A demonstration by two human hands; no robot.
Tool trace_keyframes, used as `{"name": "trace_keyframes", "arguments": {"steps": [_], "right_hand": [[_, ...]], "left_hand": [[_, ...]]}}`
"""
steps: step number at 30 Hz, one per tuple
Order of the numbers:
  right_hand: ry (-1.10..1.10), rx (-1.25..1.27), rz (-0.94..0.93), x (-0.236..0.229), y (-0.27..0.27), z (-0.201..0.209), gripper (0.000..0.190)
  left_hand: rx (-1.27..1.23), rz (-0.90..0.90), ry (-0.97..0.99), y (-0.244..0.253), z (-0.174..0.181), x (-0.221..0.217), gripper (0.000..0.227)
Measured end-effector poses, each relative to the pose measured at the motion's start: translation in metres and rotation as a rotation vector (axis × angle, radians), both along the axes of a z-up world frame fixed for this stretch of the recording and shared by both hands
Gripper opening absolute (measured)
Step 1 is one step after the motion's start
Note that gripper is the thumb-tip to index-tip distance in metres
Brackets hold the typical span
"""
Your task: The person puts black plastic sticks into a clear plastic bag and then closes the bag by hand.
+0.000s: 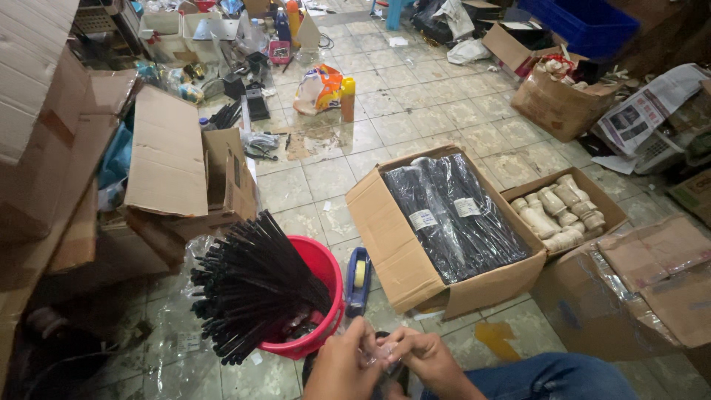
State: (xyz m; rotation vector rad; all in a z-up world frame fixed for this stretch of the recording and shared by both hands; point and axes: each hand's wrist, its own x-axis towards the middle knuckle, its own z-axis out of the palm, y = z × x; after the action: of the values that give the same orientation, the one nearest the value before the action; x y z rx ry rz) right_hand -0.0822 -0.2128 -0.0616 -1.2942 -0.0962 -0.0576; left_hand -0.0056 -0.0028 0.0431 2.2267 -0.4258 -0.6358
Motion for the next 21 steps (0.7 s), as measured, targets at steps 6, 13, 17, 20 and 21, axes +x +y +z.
{"name": "trace_keyframes", "arguments": {"steps": [6,13,17,20,21], "right_hand": [[0.005,-0.007,-0.052,0.001,0.000,0.002,0.016],[0.000,0.024,-0.009,0.002,-0.007,0.000,0.018],[0.071,-0.073,0.145,0.003,-0.019,0.035,0.014],[0.068,-0.122,0.180,0.006,-0.021,0.047,0.031],[0.053,-0.157,0.170,0.007,-0.019,0.051,0.035]], "left_hand": [[-0.243,0.139,0.118,-0.003,0.001,0.001,0.024],[-0.132,0.109,0.054,-0.003,0.012,0.000,0.019],[-0.118,0.060,0.011,-0.003,0.008,0.001,0.023],[-0.013,0.035,-0.008,-0.003,0.017,0.000,0.024],[0.018,0.016,-0.009,-0.003,0.021,-0.001,0.025]]}}
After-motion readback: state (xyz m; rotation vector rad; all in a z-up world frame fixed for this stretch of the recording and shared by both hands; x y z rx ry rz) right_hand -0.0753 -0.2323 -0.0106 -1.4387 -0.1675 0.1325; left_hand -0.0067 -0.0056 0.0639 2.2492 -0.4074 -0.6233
